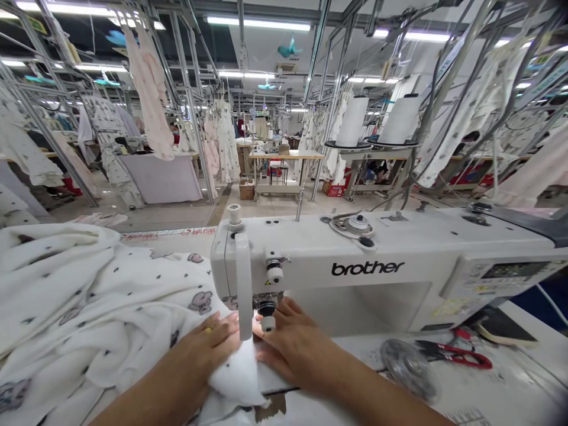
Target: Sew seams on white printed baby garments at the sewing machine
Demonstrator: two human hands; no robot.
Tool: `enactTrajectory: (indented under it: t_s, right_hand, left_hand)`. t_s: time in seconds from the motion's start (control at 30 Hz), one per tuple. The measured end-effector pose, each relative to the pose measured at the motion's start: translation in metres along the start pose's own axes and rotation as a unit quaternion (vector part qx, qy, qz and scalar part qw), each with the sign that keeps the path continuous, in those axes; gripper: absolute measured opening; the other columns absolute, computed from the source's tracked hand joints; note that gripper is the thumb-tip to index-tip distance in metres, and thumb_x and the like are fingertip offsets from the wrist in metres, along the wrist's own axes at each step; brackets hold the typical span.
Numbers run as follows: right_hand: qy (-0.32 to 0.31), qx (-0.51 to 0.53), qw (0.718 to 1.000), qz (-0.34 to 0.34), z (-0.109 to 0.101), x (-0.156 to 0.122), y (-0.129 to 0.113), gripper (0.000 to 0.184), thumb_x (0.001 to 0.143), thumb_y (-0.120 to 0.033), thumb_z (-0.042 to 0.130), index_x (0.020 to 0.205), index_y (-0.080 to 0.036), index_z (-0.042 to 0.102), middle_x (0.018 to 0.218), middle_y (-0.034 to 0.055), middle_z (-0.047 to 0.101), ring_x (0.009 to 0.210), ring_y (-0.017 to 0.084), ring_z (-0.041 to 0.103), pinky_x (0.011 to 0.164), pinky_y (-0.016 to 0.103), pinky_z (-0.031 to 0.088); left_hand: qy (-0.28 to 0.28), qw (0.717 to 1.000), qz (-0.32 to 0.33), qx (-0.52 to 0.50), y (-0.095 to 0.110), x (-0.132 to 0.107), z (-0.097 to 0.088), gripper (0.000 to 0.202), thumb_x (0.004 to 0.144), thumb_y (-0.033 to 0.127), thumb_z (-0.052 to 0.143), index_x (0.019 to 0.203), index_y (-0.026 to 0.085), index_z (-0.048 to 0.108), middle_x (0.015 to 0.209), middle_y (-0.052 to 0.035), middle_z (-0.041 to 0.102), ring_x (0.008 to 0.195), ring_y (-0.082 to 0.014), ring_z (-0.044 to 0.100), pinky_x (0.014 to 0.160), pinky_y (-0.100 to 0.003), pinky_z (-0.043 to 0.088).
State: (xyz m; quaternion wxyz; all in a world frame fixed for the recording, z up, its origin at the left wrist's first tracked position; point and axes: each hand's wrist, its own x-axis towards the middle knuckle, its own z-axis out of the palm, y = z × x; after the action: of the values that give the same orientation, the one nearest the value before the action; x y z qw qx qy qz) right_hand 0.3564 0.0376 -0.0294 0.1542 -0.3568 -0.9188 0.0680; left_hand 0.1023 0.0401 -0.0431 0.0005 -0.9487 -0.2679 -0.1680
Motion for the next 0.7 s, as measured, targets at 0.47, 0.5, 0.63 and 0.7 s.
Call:
enactTrajectory:
  t_s: [0.47,0.5,0.63,0.7]
  right_hand:
    - [0.05,-0.007,0.996,-0.075,-0.001,0.002,0.008,0.01,0.096,-0.028,0.057,0.097,-0.02,0.063,0.095,0.0022,0.063,0.091,0.018,0.051,0.096,0.033,0.031]
    - [0.044,-0.007,0.995,-0.095,-0.002,0.001,0.008,0.012,0.097,-0.028,0.056,0.093,-0.019,0.063,0.091,0.0019,0.063,0.088,0.018,0.051,0.094,0.033,0.032]
    - [0.015,0.01,0.986,-0.164,-0.002,-0.002,0.004,0.016,0.098,-0.031,0.055,0.096,-0.019,0.065,0.086,0.0009,0.064,0.082,0.018,0.051,0.092,0.033,0.032]
    - [0.008,0.028,0.984,-0.178,0.001,-0.003,0.001,0.022,0.098,-0.035,0.055,0.112,-0.021,0.063,0.089,0.001,0.064,0.085,0.018,0.052,0.089,0.033,0.033]
  left_hand:
    - [0.035,0.999,0.039,0.01,0.022,0.004,-0.014,0.039,0.077,0.003,0.043,0.107,0.021,0.057,0.097,-0.0058,0.07,0.086,-0.0214,0.066,0.08,-0.034,0.055]
    - [0.043,0.999,0.023,-0.002,0.021,0.003,-0.013,0.037,0.079,0.004,0.042,0.109,0.021,0.057,0.098,-0.0054,0.07,0.086,-0.0208,0.067,0.079,-0.033,0.056]
    - [0.069,0.99,-0.073,-0.098,0.017,-0.003,-0.012,0.029,0.09,0.012,0.042,0.114,0.022,0.053,0.099,-0.0031,0.07,0.089,-0.0148,0.068,0.077,-0.021,0.056]
    - [0.09,0.986,-0.09,-0.109,0.016,-0.005,-0.012,0.025,0.09,0.012,0.042,0.11,0.022,0.053,0.105,-0.0045,0.069,0.099,-0.0143,0.067,0.084,-0.02,0.055]
